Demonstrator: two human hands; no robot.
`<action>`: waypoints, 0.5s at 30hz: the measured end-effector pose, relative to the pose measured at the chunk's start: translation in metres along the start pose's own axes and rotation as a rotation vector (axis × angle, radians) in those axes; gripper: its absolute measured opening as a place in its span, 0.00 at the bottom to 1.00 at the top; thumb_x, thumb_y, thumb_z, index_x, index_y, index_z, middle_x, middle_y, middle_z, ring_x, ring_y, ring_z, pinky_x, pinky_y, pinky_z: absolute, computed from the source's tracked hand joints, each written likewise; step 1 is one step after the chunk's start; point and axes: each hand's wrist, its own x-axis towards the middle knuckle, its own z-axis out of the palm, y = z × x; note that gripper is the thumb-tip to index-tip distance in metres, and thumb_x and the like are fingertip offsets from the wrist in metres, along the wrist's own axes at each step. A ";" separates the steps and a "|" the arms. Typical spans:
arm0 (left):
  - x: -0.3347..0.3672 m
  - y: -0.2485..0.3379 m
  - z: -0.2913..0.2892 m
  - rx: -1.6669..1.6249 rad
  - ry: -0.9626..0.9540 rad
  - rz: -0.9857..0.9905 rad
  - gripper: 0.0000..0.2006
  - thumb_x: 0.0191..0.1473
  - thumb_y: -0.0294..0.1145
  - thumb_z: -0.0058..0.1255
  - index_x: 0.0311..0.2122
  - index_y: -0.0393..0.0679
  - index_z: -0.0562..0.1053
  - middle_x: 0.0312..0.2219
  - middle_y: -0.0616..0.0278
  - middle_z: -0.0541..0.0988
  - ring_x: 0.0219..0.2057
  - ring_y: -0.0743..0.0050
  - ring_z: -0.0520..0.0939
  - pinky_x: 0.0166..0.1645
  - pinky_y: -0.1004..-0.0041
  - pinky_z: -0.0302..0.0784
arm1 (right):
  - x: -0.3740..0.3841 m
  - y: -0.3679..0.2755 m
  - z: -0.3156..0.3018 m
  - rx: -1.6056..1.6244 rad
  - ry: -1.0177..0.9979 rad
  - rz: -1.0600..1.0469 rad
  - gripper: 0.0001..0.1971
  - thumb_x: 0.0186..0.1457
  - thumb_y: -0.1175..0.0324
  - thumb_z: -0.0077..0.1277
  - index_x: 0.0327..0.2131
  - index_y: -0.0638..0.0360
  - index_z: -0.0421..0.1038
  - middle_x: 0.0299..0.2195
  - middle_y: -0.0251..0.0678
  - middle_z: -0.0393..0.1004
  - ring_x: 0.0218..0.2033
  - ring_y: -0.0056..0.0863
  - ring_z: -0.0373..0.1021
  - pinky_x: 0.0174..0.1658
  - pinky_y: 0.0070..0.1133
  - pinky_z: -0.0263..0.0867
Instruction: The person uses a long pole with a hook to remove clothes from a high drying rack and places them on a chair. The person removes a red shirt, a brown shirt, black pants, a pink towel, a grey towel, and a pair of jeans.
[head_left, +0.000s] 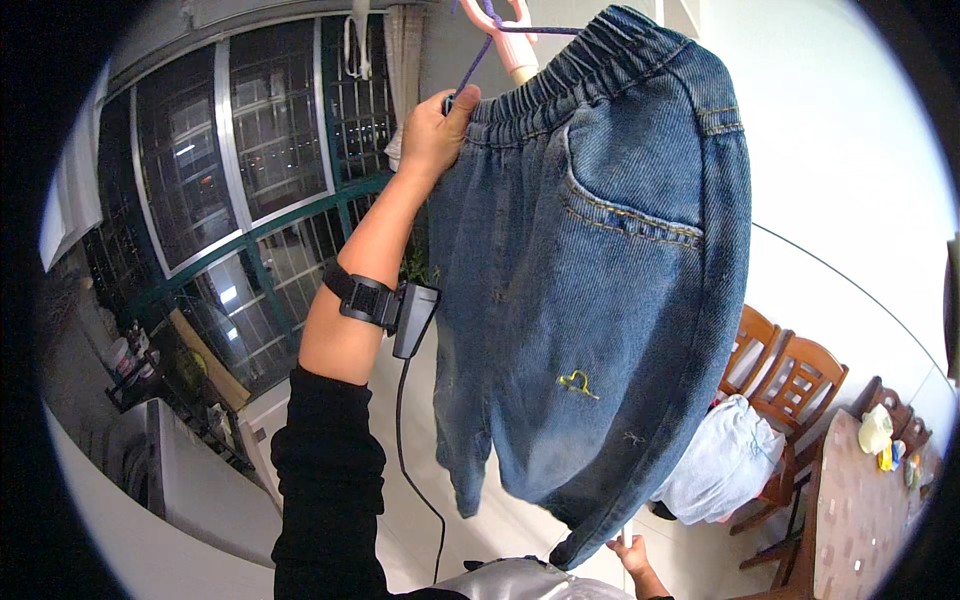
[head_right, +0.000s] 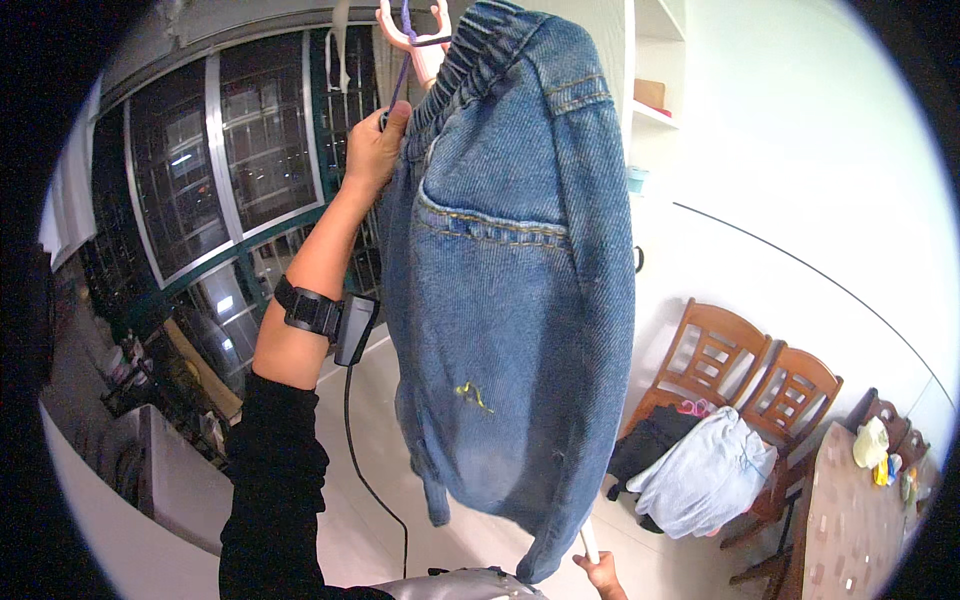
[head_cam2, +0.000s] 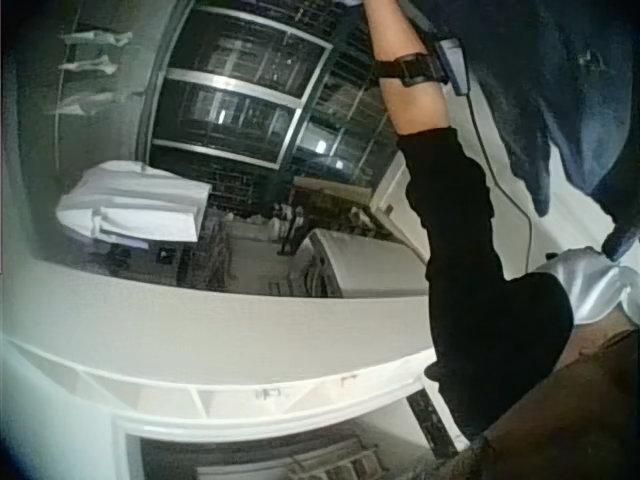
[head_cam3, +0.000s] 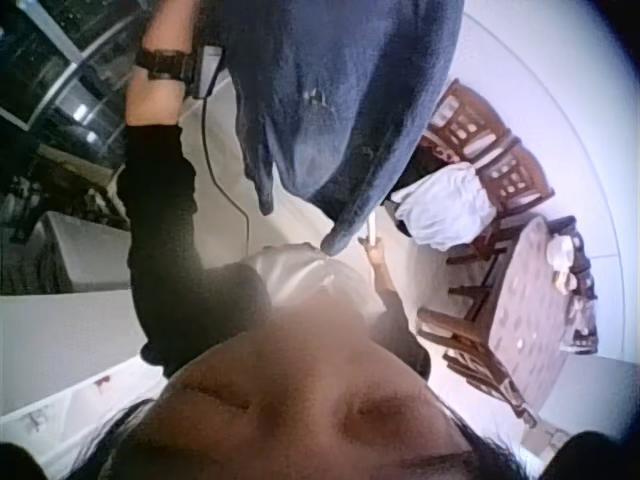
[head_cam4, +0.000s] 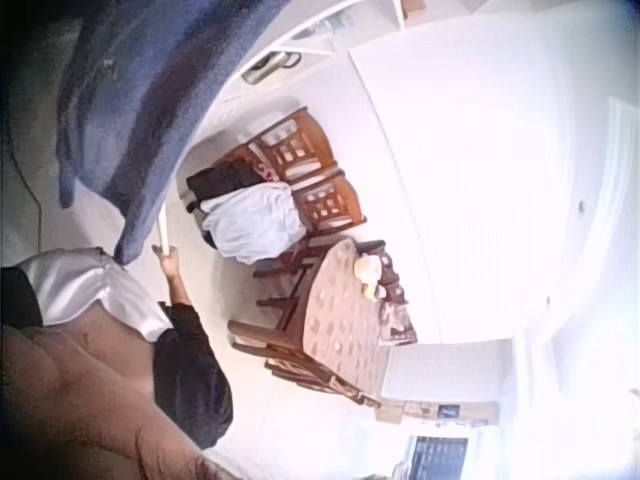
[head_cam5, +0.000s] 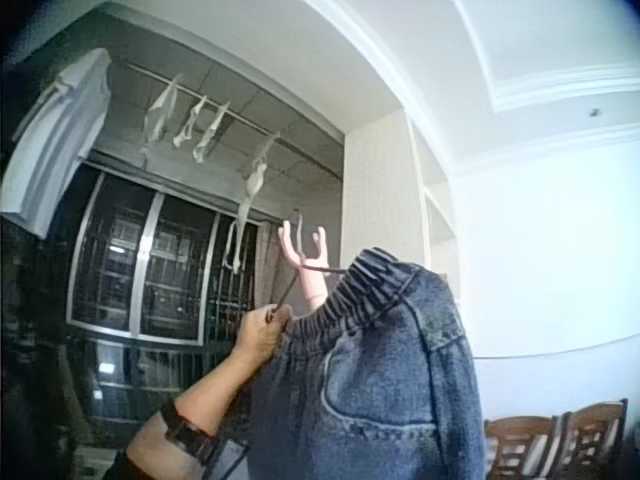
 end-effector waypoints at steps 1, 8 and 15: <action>-0.001 0.002 0.007 0.003 -0.002 0.014 0.30 0.42 0.61 0.38 0.18 0.37 0.67 0.11 0.59 0.67 0.17 0.72 0.68 0.24 0.72 0.62 | -0.004 0.001 -0.002 0.002 0.023 0.009 0.14 0.36 0.72 0.52 0.06 0.57 0.59 0.08 0.24 0.58 0.11 0.14 0.52 0.16 0.17 0.48; -0.009 0.018 0.070 0.045 0.024 0.162 0.23 0.47 0.54 0.35 0.29 0.39 0.67 0.21 0.54 0.72 0.27 0.61 0.74 0.33 0.70 0.66 | -0.032 0.015 -0.019 0.067 0.208 0.074 0.16 0.35 0.66 0.57 0.07 0.59 0.62 0.08 0.23 0.59 0.12 0.13 0.51 0.16 0.17 0.49; -0.055 0.096 0.116 -0.894 -0.448 -0.332 0.36 0.46 0.58 0.27 0.54 0.42 0.44 0.50 0.48 0.53 0.50 0.60 0.58 0.51 0.72 0.54 | -0.064 0.012 -0.035 0.076 0.442 0.054 0.18 0.38 0.68 0.53 0.06 0.56 0.56 0.08 0.21 0.55 0.11 0.12 0.48 0.14 0.16 0.45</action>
